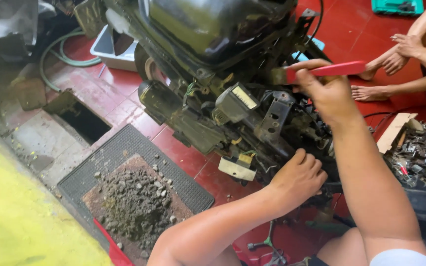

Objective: Adjusting engine fittings and wires on a motorcycle using a hand tool.

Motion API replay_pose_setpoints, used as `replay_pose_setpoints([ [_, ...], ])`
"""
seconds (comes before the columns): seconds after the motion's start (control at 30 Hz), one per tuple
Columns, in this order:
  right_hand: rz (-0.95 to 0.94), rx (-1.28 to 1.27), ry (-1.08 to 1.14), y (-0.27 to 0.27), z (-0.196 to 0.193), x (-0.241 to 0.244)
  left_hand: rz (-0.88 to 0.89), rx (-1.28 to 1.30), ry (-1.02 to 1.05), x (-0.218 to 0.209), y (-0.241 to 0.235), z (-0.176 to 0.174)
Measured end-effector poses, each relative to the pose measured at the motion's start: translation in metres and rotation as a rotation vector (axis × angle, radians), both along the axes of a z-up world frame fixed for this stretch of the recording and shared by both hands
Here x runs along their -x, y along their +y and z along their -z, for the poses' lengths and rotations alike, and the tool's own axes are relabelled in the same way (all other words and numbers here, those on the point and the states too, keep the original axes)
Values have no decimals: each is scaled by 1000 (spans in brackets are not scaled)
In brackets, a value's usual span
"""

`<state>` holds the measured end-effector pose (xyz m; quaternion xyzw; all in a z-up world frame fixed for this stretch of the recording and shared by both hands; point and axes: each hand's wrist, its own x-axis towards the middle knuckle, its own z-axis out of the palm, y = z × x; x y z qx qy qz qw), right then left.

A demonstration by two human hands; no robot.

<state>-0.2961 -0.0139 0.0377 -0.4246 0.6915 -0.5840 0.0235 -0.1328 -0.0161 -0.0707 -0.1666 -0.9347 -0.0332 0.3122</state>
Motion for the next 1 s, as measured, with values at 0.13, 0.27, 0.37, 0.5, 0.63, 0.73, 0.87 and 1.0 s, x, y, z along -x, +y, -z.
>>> replay_pose_setpoints([
  [0.13, -62, 187, -218, -5, -2, 2, -4, 1, -3, -1, -1, 0],
  [0.27, 87, -20, 123, -4, -15, -18, -44, 10, 0, -9, -5, -11],
  [0.37, -107, -53, -48, 2, -18, -24, -54, -16, 8, -7, -5, -11],
  [0.5, 194, -19, 269, -12, -11, -19, -33, 6, 25, -7, -7, -9],
  [0.63, 258, -62, 428, -13, -11, -20, -40, 16, 31, -4, -11, -9],
  [0.73, 14, -147, -12, 0, -2, -12, 7, -48, 23, -6, -5, -4],
  [0.87, 31, 76, -92, -2, 18, 32, -35, 26, 22, -5, -4, -6],
  [1.0, 85, -39, 164, -1, 2, 4, -57, 37, 34, -7, -6, -8],
])
